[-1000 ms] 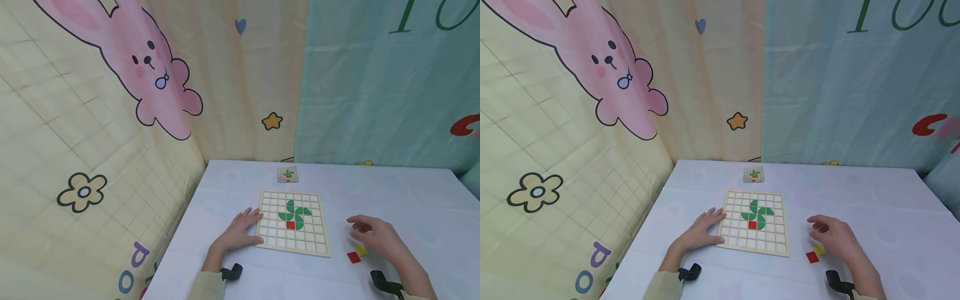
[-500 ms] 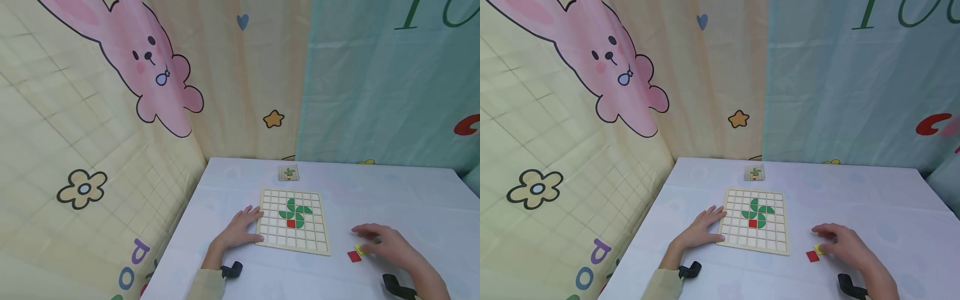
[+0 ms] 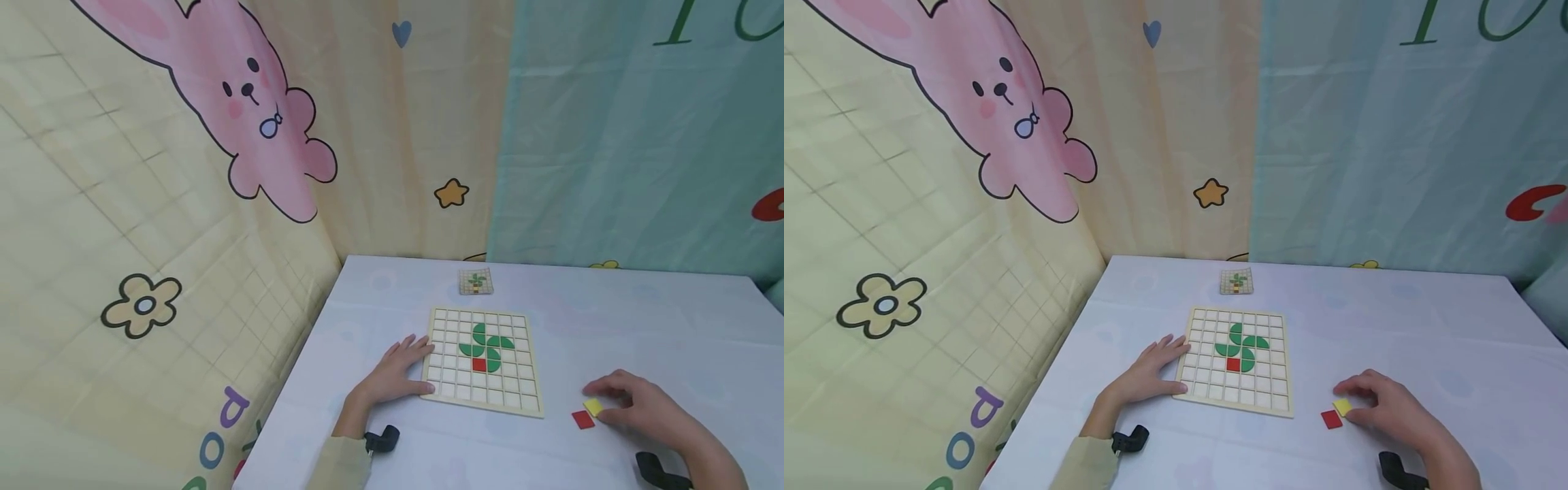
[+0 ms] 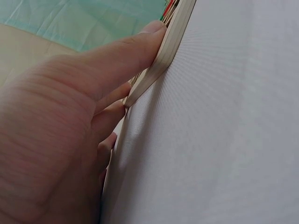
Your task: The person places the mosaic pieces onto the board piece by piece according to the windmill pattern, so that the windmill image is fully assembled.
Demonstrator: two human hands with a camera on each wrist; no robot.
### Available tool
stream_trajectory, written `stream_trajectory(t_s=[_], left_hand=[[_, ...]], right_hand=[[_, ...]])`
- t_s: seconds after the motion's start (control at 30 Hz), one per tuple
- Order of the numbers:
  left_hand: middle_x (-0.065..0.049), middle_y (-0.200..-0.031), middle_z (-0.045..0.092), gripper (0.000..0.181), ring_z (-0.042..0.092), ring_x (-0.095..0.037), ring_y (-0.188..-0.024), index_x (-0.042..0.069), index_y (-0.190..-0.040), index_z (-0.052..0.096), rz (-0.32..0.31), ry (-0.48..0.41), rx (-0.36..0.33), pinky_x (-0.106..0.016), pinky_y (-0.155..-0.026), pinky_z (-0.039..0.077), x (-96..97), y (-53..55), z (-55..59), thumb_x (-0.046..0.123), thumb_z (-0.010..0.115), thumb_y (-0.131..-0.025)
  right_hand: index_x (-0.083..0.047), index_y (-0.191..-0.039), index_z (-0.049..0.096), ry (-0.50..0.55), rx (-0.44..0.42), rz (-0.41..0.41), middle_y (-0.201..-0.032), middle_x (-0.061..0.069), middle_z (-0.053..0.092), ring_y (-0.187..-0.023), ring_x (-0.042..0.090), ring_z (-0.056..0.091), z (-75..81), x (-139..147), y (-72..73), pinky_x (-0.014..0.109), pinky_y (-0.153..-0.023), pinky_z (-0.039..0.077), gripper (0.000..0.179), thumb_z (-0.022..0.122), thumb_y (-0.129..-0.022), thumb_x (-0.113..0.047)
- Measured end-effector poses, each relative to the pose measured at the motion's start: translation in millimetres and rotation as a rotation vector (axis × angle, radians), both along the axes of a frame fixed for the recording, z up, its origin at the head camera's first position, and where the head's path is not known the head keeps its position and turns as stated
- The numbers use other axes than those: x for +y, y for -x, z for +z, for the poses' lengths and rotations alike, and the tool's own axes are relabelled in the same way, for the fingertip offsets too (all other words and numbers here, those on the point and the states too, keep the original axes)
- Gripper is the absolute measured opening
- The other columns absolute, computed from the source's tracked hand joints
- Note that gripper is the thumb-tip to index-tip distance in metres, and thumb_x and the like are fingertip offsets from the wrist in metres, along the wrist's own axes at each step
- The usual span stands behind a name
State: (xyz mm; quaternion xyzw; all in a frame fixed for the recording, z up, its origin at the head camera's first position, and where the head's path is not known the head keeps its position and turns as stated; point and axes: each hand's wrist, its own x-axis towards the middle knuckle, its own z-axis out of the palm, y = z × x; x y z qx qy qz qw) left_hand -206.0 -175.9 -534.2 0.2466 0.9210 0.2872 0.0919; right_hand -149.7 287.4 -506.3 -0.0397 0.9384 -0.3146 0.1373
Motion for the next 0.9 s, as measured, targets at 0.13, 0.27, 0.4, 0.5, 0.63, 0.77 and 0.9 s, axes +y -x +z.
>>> stream_trajectory(t_s=[0.13,0.27,0.4,0.5,0.63,0.77,0.9], left_hand=[[0.012,-0.165,0.023,0.085,0.005,-0.017,-0.154,0.027,-0.157,0.039,0.011,-0.007,-0.009,-0.046,-0.124,0.007,2.1,-1.5,1.9,0.061,0.071,-0.085],[0.01,-0.165,0.024,0.085,0.007,-0.019,-0.154,0.027,-0.156,0.04,0.01,-0.015,-0.005,-0.047,-0.124,0.007,2.9,-1.9,3.8,0.06,0.071,-0.085],[0.011,-0.165,0.024,0.085,0.006,-0.018,-0.154,0.027,-0.156,0.04,0.009,-0.005,-0.007,-0.046,-0.124,0.007,1.8,-2.3,3.7,0.06,0.072,-0.085],[0.012,-0.165,0.023,0.085,0.006,-0.017,-0.154,0.028,-0.156,0.04,0.009,-0.003,-0.008,-0.046,-0.124,0.007,1.6,-1.5,3.3,0.06,0.072,-0.085],[0.012,-0.165,0.023,0.084,0.006,-0.017,-0.154,0.027,-0.156,0.04,0.009,-0.006,-0.005,-0.046,-0.124,0.006,2.0,-1.1,2.8,0.06,0.072,-0.085],[0.012,-0.165,0.023,0.084,0.006,-0.017,-0.154,0.027,-0.156,0.04,0.007,0.002,-0.002,-0.045,-0.124,0.006,2.3,-1.3,2.9,0.059,0.072,-0.085],[0.012,-0.165,0.023,0.084,0.005,-0.017,-0.154,0.027,-0.156,0.039,0.009,0.002,-0.008,-0.046,-0.124,0.006,2.4,-1.5,3.5,0.059,0.072,-0.085]], right_hand=[[-0.015,-0.11,0.075,-0.015,-0.004,-0.008,-0.103,0.0,0.064,-0.097,0.022,0.058,-2.5,-1.3,0.1,0.041,-0.083,0.054,0.035,0.086,-0.077,-0.017],[-0.015,-0.109,0.075,-0.025,0.005,-0.018,-0.101,0.0,0.064,-0.095,0.023,0.058,-4.6,-2.8,0.5,0.042,-0.083,0.055,0.034,0.086,-0.077,-0.016],[-0.013,-0.108,0.074,-0.024,0.004,-0.036,-0.1,0.001,0.064,-0.094,0.024,0.057,-5.5,-4.3,1.2,0.044,-0.082,0.055,0.034,0.087,-0.076,-0.016],[-0.012,-0.107,0.073,-0.021,0.0,-0.057,-0.099,0.002,0.064,-0.094,0.025,0.056,-6.4,-4.7,1.7,0.045,-0.082,0.055,0.034,0.087,-0.076,-0.017],[-0.013,-0.105,0.07,-0.018,0.007,-0.076,-0.098,0.003,0.062,-0.093,0.026,0.054,-8.1,-5.0,2.6,0.044,-0.08,0.053,0.033,0.086,-0.077,-0.016],[-0.011,-0.106,0.07,-0.004,0.03,-0.097,-0.094,0.004,0.06,-0.09,0.026,0.052,-9.5,-5.3,3.2,0.038,-0.073,0.052,0.03,0.084,-0.079,-0.014],[-0.009,-0.106,0.07,0.029,0.033,-0.117,-0.091,0.004,0.061,-0.087,0.024,0.053,-8.8,-5.3,4.8,0.034,-0.07,0.052,0.026,0.082,-0.083,-0.013]])
